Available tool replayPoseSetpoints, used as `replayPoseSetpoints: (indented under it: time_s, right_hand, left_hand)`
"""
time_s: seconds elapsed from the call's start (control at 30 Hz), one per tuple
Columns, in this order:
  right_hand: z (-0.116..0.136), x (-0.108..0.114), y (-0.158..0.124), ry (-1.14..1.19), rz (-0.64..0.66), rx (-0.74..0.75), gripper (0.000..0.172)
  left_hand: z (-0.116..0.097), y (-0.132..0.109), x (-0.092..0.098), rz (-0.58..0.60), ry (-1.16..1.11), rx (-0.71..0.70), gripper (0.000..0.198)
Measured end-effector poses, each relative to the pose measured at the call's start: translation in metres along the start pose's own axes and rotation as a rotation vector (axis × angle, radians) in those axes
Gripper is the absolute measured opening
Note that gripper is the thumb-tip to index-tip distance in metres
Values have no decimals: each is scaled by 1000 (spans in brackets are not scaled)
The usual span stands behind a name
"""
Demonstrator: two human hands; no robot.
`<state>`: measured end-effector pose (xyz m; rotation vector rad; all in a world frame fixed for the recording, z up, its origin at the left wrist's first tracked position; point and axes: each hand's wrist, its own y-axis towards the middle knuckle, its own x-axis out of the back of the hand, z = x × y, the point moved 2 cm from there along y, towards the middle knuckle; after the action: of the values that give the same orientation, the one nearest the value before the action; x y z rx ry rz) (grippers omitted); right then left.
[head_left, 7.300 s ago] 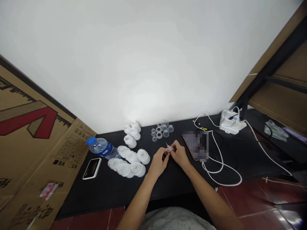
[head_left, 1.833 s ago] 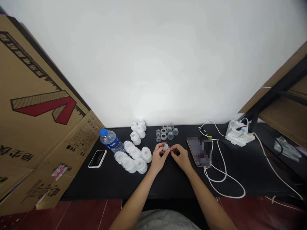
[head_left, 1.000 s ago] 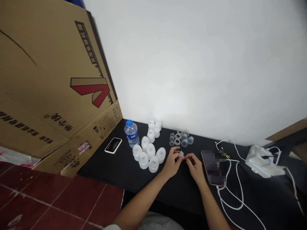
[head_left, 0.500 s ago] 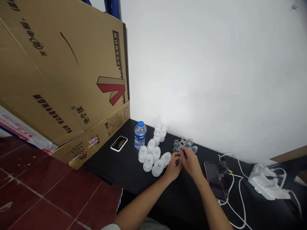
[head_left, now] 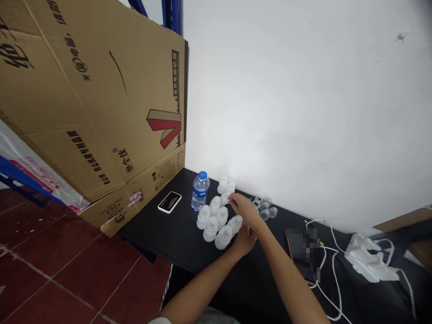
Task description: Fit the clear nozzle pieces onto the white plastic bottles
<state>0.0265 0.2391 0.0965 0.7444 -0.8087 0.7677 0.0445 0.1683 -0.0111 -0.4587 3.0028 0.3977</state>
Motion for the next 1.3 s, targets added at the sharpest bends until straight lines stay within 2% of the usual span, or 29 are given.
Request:
replayPoseSetpoints:
  time_s: [0.07, 0.17, 0.27, 0.37, 0.47, 0.57, 0.73, 0.9, 1.1, 1.2, 1.3]
  right_hand:
    - [-2, 5, -5, 14, -6, -7, 12]
    - [-16, 17, -25, 74, -71, -69, 12]
    - [-38, 28, -60, 259, -317, -227, 24]
    - [-54, 29, -107, 421, -669, -352, 38]
    - [-58, 16, -147, 422, -839, -420, 39]
    - [-59, 2, -172, 395, -927, -473, 40]
    - [-65, -7, -184, 420, -958, -526, 39]
    - [-69, -13, -181, 520, -832, -523, 39]
    - [-68, -20, -179, 558, -715, -480, 35]
    - [-66, -19, -178, 640, -713, -466, 35]
    - [-65, -16, -176, 660, -754, -459, 38]
  left_hand:
    - [-1, -2, 0, 9, -2, -2, 26]
    - [-1, -3, 1, 21, 1, -10, 30]
    - [-1, -4, 1, 26, 27, 0, 24]
    - [0, -4, 1, 5, 66, 7, 26]
    - [-1, -4, 2, -6, 79, -5, 33]
    - [-2, -4, 4, 8, 58, 3, 43]
    - [-7, -5, 7, 69, 53, 32, 51]
    - [-16, -7, 9, 150, 126, -24, 43]
    - [-20, -7, 13, 142, 186, -47, 31]
    - [-17, -8, 13, 134, 180, -3, 27]
    - [-13, -9, 11, 86, 74, 56, 32]
